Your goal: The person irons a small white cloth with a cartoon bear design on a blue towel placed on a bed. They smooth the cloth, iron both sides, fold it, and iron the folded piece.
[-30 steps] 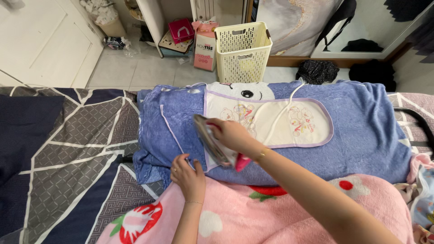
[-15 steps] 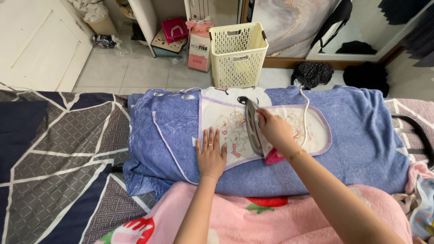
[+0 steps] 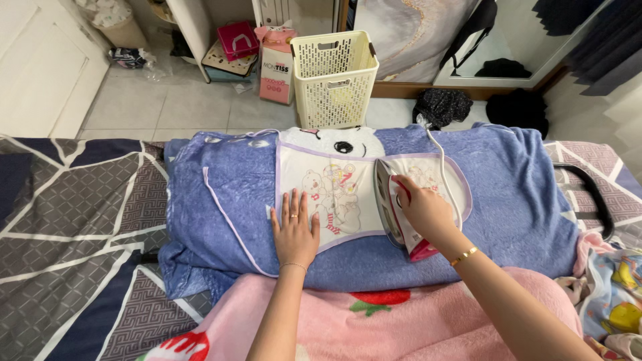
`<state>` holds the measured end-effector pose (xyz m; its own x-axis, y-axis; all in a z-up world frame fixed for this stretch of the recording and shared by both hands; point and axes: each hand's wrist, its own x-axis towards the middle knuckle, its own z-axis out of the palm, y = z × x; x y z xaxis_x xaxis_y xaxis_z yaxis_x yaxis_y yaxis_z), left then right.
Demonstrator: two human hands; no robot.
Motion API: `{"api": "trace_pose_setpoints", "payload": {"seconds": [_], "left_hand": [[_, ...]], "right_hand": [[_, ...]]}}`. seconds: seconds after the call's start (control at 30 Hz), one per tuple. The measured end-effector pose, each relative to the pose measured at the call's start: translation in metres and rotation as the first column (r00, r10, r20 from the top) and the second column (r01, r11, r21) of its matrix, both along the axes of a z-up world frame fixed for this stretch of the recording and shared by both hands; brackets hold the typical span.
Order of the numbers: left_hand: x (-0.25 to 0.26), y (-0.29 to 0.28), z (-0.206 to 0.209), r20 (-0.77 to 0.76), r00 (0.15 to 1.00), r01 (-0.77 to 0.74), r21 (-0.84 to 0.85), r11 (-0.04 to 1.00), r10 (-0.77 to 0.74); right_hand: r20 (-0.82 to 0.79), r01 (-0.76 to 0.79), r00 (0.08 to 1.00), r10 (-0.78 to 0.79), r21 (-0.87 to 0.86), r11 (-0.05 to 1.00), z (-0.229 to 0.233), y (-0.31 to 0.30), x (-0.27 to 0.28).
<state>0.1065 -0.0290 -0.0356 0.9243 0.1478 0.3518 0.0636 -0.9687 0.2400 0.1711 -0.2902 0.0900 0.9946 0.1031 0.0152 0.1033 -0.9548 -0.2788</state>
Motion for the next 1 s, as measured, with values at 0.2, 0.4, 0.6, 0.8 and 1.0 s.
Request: {"api": "trace_pose_setpoints", "payload": {"seconds": [0.2,0.4,0.6,0.8,1.0], "left_hand": [[0.0,0.0,0.001,-0.01,1.0,-0.005,0.001,1.0,0.005],[-0.001,-0.001,0.001,-0.027,1.0,0.001,0.0,1.0,-0.001],[-0.002,0.0,0.003,-0.033,0.999,0.0,-0.001,1.0,0.0],[0.004,0.001,0.0,0.126,0.987,-0.072,-0.211,0.975,0.1],[0.062,0.035,0.012,-0.098,0.918,-0.391,-0.385,0.836,0.385]], "right_hand": [[0.081,-0.015,0.997,0.005,0.117,0.993,-0.019,0.008,0.037],[0.09,0.051,0.993,-0.071,0.206,0.977,-0.035,0.038,0.089],[0.022,-0.037,0.999,0.033,0.227,0.973,-0.035,0.042,0.036],[0.03,-0.075,0.997,0.071,0.187,0.979,-0.023,0.05,0.024],[0.078,-0.027,0.997,0.007,0.264,0.964,-0.038,0.083,0.084]]}}
